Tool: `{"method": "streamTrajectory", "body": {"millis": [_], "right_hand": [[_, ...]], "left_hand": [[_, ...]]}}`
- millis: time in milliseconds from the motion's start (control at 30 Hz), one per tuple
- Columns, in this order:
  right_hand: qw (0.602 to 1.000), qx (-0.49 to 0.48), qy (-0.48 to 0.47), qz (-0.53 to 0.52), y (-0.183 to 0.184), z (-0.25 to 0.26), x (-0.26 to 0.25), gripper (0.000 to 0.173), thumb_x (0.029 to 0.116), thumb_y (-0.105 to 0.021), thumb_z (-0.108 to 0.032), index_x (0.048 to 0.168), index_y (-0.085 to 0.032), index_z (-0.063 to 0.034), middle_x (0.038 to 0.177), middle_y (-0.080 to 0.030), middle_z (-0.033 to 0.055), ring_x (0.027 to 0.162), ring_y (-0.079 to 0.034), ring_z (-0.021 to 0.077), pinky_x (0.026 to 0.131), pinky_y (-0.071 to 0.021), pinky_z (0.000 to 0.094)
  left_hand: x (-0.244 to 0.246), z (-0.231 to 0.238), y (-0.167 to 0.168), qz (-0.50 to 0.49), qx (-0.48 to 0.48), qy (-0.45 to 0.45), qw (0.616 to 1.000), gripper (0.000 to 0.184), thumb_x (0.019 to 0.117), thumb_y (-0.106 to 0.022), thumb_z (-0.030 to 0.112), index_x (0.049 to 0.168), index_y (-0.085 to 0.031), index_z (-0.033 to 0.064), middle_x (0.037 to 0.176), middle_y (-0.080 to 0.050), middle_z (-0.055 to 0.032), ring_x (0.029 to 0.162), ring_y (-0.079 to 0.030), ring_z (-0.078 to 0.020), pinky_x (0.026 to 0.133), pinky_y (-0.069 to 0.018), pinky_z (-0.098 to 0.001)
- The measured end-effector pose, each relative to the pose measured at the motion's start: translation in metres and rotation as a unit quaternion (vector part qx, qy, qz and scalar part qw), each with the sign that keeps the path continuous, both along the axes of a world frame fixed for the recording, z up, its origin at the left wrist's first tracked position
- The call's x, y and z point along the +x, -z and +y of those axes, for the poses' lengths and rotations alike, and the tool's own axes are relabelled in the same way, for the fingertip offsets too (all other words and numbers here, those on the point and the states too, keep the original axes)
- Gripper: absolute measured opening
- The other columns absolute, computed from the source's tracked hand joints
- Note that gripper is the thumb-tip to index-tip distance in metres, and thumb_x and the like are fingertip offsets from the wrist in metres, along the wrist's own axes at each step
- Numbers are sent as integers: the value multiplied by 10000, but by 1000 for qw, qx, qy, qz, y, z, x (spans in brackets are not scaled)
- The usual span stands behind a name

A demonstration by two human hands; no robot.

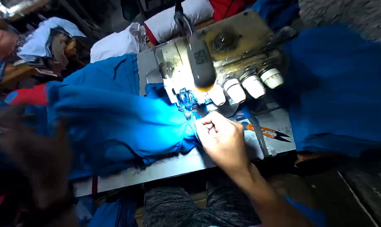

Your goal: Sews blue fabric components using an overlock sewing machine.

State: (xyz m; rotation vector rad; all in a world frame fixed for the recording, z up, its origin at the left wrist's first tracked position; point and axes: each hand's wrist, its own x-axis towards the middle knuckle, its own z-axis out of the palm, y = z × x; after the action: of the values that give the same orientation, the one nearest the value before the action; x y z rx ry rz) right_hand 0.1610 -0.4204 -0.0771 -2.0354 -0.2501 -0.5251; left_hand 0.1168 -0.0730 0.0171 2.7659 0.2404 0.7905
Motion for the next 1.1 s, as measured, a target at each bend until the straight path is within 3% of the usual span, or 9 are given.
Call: {"method": "streamTrajectory", "body": {"millis": [100,167,300,400,467,667,800,967,1100], "right_hand": [[1000,-4,20,5,0,3,3,117,906,-642,-133,806,-678,-84,627,-576,-26,541,-513,15,517,-431,168],[1000,-13,16,17,-1,2,0,121,916,-652,-151,814,-679,-91,625,-579,-27,532,-519,25,509,-438,191],[985,21,-79,151,-10,-24,-8,138,897,-774,-245,967,-721,-138,633,-626,-70,520,-547,27,515,-482,242],[943,101,-167,270,-9,-43,-10,224,834,-859,-159,1005,-729,-96,676,-700,-12,543,-629,70,513,-544,262],[920,141,-186,316,-8,-45,-14,176,839,-856,-143,961,-747,-79,680,-712,15,520,-618,79,471,-514,244],[896,176,-227,339,1,-49,-6,61,867,-814,-79,877,-768,-41,709,-723,19,609,-674,62,593,-588,236],[878,183,-276,346,-4,-51,2,57,881,-787,-34,914,-745,-14,727,-718,33,635,-685,70,619,-602,235],[866,159,-326,345,-8,-66,-6,69,898,-744,-21,963,-731,-38,695,-656,46,541,-574,86,480,-489,205],[846,217,-333,357,10,-58,-3,45,937,-721,-61,976,-717,-37,745,-666,42,610,-591,84,552,-500,216]], "left_hand": [[-25,-116,87,115,-111,148,976,762,794,-823,442,1346,-591,-29,1389,-583,-245,1311,-534,-410,1077,-408,-642],[-30,-133,125,115,-89,140,979,459,785,-767,221,1169,-687,-17,1217,-673,-214,1174,-618,-407,989,-411,-696],[-48,-97,61,-102,-147,81,980,226,927,-678,86,1106,-652,-49,1070,-691,-134,1025,-666,-224,926,-544,-433],[-47,-130,73,-174,-448,93,872,492,1044,-586,232,1466,-375,94,1323,-556,84,1208,-556,-25,1019,-498,-266],[-38,-164,106,-95,-659,87,741,331,1049,-563,313,1344,-553,163,1218,-663,35,1135,-637,-105,987,-547,-376],[-35,-173,92,-89,-656,104,742,157,1077,-513,250,1204,-559,169,1095,-632,48,1057,-630,-96,963,-547,-366],[-40,-204,100,49,-842,46,535,445,1071,-471,428,1418,-529,156,1340,-642,-84,1250,-617,-249,1042,-523,-503],[-43,-181,68,16,-638,32,769,207,1007,-649,165,1195,-640,78,989,-741,-43,852,-743,-150,752,-649,-353],[-39,-179,81,29,-722,28,691,235,1042,-586,212,1248,-616,103,1041,-740,-57,922,-741,-159,799,-642,-369]]}}
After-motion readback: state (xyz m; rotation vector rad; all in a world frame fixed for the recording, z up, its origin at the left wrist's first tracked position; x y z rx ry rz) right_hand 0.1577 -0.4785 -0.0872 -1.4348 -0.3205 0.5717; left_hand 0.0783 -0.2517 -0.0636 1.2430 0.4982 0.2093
